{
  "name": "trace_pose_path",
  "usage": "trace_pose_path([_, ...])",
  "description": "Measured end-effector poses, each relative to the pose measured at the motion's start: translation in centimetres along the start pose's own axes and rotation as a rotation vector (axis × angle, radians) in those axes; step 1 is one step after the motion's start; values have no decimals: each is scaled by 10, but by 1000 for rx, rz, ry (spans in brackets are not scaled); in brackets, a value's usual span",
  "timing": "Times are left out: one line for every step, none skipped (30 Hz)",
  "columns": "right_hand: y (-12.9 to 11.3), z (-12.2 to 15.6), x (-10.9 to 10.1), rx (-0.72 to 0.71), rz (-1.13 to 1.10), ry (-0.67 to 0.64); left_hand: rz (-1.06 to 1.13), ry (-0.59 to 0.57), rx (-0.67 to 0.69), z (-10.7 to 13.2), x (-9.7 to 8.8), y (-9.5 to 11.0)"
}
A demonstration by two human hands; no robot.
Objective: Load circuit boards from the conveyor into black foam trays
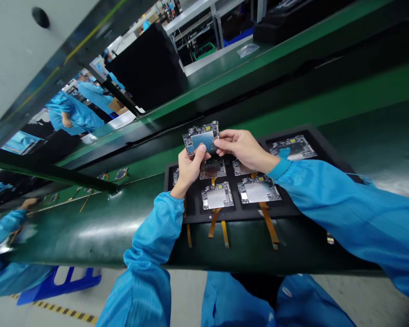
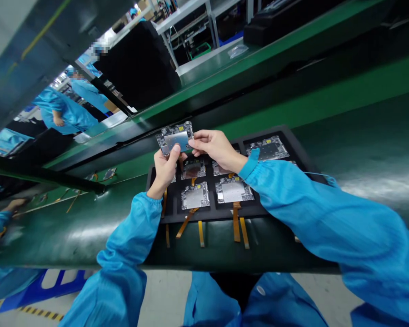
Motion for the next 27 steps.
trace_pose_path([1, 0, 0, 6, -24, -1, -3, 12, 8, 0, 0, 2])
trace_pose_path([2, 0, 0, 11, -45, -2, -8, 18, 14, 0, -1, 3])
trace_pose_path([2, -1, 0, 15, -59, -3, -15, 19, 18, -1, 0, 4])
trace_pose_path([2, -1, -1, 20, -62, -4, -23, 18, 20, -1, 0, 5])
trace_pose_path([2, -1, -1, 25, -56, -5, -31, 16, 22, -1, 1, 6])
trace_pose_path([2, 0, -2, 29, -44, -5, -37, 14, 27, -1, 1, 7])
trace_pose_path([1, 0, -2, 30, -27, -4, -43, 13, 31, -1, 1, 9])
trace_pose_path([0, 0, -3, 28, -8, -2, -47, 12, 33, 0, 1, 10])
trace_pose_path([-1, 0, -3, 22, 11, 1, -53, 8, 33, 0, 1, 11])
trace_pose_path([-2, 0, -4, 16, 27, 5, -58, 1, 33, 0, 2, 11])
trace_pose_path([-3, 0, -4, 10, 41, 10, -60, -10, 34, 0, 2, 12])
trace_pose_path([-4, 0, -5, 7, 52, 16, -58, -21, 35, 0, 3, 12])
trace_pose_path([-4, 0, -5, 6, 62, 24, -55, -33, 35, 0, 4, 12])
trace_pose_path([-4, 1, -6, 7, 71, 32, -51, -43, 34, 0, 4, 12])
trace_pose_path([-4, 1, -6, 9, 82, 39, -50, -51, 28, 0, 5, 12])
trace_pose_path([-4, 1, -7, 10, 94, 46, -51, -58, 19, 0, 6, 11])
trace_pose_path([-4, 1, -8, 10, 109, 50, -54, -64, 7, 0, 6, 10])
trace_pose_path([-4, 1, -9, 8, 125, 54, -57, -71, -3, 0, 7, 10])
trace_pose_path([-4, 1, -10, 3, 141, 55, -58, -80, -11, 0, 8, 9])
trace_pose_path([-3, 1, -10, -4, 155, 55, -55, -87, -15, 0, 9, 9])
trace_pose_path([-3, 1, -11, -13, 164, 52, -49, -93, -14, 0, 9, 9])
trace_pose_path([-2, 1, -12, -20, 167, 46, -42, -99, -10, -1, 10, 10])
trace_pose_path([-2, 0, -12, -26, 165, 38, -34, -102, -6, -1, 10, 11])
trace_pose_path([-1, 0, -11, -28, 157, 27, -27, -103, -1, -2, 10, 11])
trace_pose_path([-1, 0, -11, -26, 144, 16, -21, -101, 2, -2, 9, 12])
trace_pose_path([-1, 0, -10, -20, 129, 6, -17, -99, 4, -3, 9, 12])
trace_pose_path([-1, 0, -9, -13, 116, -1, -14, -94, 3, -3, 8, 12])
Point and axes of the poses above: each hand's wrist, its own z-axis away from the middle knuckle, its own x-axis out of the palm, y = z × x, the point moved 7 cm from there along -z, towards the middle knuckle, and after that the axes turned 14 degrees about -y, right-handed, at the moved point
